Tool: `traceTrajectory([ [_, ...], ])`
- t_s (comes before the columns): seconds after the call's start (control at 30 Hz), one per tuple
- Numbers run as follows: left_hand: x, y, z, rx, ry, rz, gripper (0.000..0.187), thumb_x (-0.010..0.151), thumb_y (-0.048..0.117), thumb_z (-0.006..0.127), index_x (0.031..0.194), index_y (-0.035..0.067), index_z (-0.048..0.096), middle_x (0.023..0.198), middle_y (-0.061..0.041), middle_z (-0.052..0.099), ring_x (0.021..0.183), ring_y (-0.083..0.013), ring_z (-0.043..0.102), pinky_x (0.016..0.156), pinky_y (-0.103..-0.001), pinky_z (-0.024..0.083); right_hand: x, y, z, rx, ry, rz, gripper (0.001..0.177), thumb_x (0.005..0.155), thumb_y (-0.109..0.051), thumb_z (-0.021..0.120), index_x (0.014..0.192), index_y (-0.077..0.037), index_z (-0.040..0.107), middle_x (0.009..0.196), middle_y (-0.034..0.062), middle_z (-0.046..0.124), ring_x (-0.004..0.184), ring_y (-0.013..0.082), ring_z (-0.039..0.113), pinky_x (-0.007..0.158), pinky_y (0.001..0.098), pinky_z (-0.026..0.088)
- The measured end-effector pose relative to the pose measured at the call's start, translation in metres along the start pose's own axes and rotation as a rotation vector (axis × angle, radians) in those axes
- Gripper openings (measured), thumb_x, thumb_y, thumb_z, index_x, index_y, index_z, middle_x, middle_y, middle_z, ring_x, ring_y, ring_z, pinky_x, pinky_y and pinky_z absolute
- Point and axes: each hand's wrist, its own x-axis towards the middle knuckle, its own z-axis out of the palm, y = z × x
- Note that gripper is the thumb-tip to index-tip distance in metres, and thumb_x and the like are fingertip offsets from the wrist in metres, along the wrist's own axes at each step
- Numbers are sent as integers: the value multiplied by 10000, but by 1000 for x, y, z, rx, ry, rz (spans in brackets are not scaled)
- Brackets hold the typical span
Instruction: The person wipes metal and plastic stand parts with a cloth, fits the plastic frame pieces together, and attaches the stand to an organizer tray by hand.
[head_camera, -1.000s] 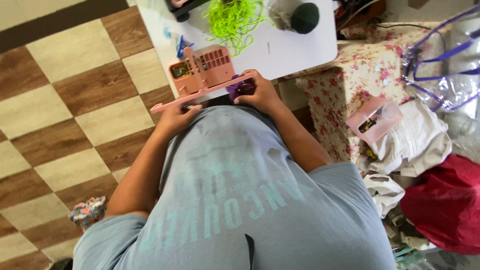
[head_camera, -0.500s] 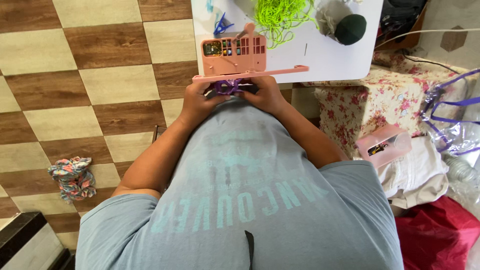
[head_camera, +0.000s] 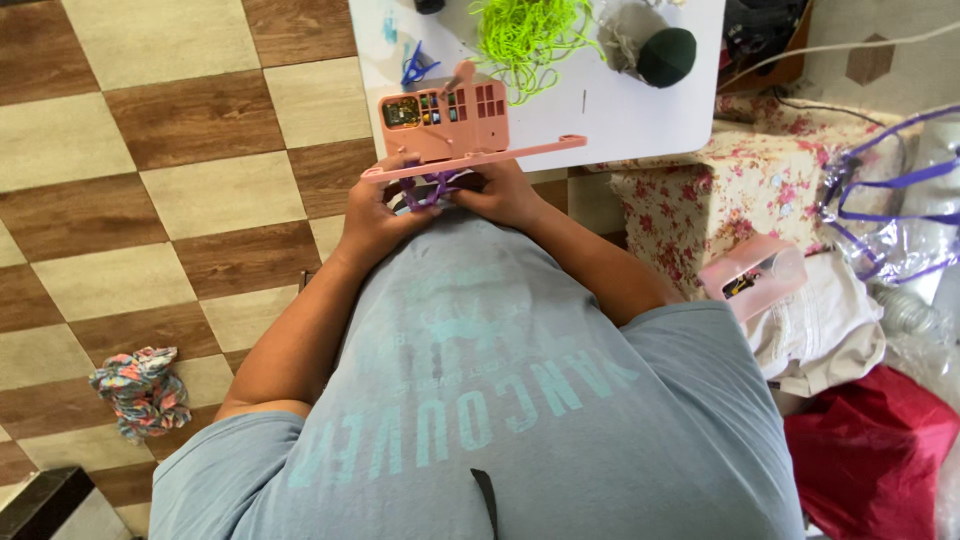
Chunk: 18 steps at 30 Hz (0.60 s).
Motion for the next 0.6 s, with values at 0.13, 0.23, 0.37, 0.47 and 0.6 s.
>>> traceTrajectory([
  [0.13, 2, -19, 4, 113, 52, -62, 412, 879, 12, 810, 1255, -39, 650, 1197, -132, 716, 1122, -206, 710, 1007, -328, 582, 5, -2, -19, 27, -80, -65, 367, 882, -40, 780, 1207, -7, 612, 1094, 67, 699, 1027, 160, 693, 900, 308, 570],
  [0.23, 2, -25, 6, -146, 180, -180, 483, 851, 14, 767, 1287, -47, 569, 1220, -137, 667, 1098, -187, 674, 975, -307, 565, 3, 5, -60, -174, 120, 60, 466, 772, -79, 835, 1180, -8, 620, 988, 78, 660, 901, 162, 637, 765, 304, 551],
  [0.37, -4, -29, 7, -275, 357, -310, 434, 910, 26, 723, 1307, -27, 556, 1134, -174, 675, 974, -222, 675, 856, -338, 566, -2, 47, -154, -468, 378, 151, 240, 899, -191, 848, 1010, -41, 696, 905, 61, 715, 794, 137, 663, 723, 282, 552],
  [0.47, -9, -30, 12, -652, 413, -293, 435, 888, 29, 671, 1271, 48, 465, 1261, -125, 659, 1125, -205, 678, 962, -365, 612, 2, 77, -221, -609, 622, 231, 228, 927, -221, 820, 1039, -72, 690, 1031, 84, 693, 870, 142, 679, 774, 278, 588],
  [0.6, -23, -43, 20, -700, 484, -314, 431, 920, 56, 682, 1288, 100, 461, 1184, -94, 640, 1067, -233, 675, 908, -396, 596, 23, 110, -299, -851, 739, 167, 362, 848, -210, 858, 1094, -25, 667, 1066, 161, 658, 901, 290, 666, 761, 375, 553],
])
